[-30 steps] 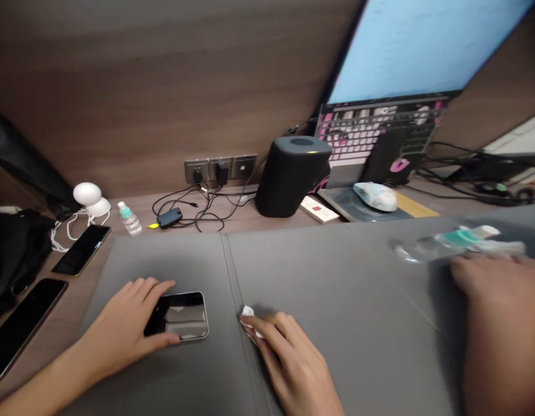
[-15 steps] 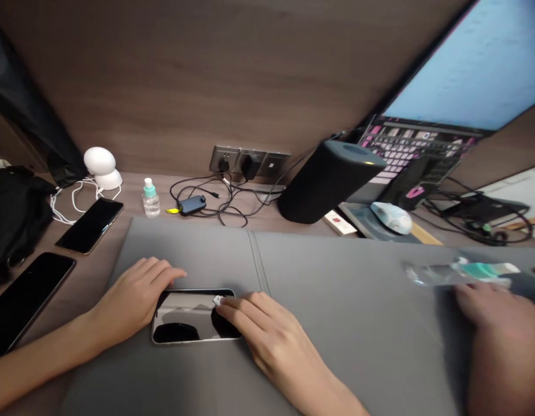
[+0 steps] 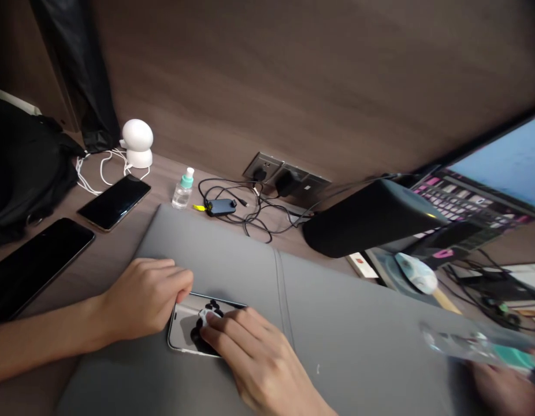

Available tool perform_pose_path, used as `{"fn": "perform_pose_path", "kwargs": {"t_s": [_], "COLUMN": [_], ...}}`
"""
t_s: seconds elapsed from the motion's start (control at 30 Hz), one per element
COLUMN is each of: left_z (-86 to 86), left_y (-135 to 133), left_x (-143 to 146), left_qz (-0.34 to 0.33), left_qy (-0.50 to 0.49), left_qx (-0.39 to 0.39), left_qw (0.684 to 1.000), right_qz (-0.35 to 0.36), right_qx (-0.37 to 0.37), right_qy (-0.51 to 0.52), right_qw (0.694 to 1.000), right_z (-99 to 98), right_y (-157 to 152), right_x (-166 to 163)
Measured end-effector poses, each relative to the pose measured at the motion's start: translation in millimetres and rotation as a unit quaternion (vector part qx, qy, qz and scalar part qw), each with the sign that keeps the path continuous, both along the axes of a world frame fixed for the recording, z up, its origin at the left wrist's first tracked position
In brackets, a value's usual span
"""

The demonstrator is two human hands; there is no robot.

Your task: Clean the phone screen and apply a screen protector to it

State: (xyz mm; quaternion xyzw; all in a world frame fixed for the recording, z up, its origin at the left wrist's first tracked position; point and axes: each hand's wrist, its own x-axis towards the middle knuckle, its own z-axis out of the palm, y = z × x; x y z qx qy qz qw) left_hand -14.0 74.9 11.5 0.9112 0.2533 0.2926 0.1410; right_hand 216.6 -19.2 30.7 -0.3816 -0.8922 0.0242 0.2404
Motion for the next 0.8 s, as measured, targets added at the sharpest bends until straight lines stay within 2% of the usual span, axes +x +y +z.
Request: {"fn": "perform_pose_path", "kwargs": {"t_s": [0.13,0.23,0.3,0.4,0.5,0.8], "left_z": [-3.2,-3.5,-3.1,-1.9,-1.4,0.2], "left_y": [-3,-4,-5,-5,-5,0], "left_x": [0,0,-1,0,1,0], "left_qz": [-0.004,0.003,0.008,-0.002,-0.004,0.000], "left_qy": [0.019,0.027,0.023,0.022,0.028,0.058], "left_qx": [0.032,0.046,0.052,0.062,0.062,0.056], "left_qw": [0.999,0.999,0.998,0.998,0.998,0.997], "right_qz": [0.031,0.051,0.025,-0.052,-0.079,-0.031], "right_qx": [-0.011,-0.047,-0.055,-0.054,-0.057,-0.049], "right_qy": [0.004,0.011,0.029,0.056,0.056,0.010], "right_qw": [0.999,0.997,0.998,0.996,0.994,0.998], "right_z": [2.4,3.2,-0.1,-8.0,-10.5,2.7], "right_y": [6,6,0,-13,-20,3], "right_x": [-12,-3,12,38,50,4]}}
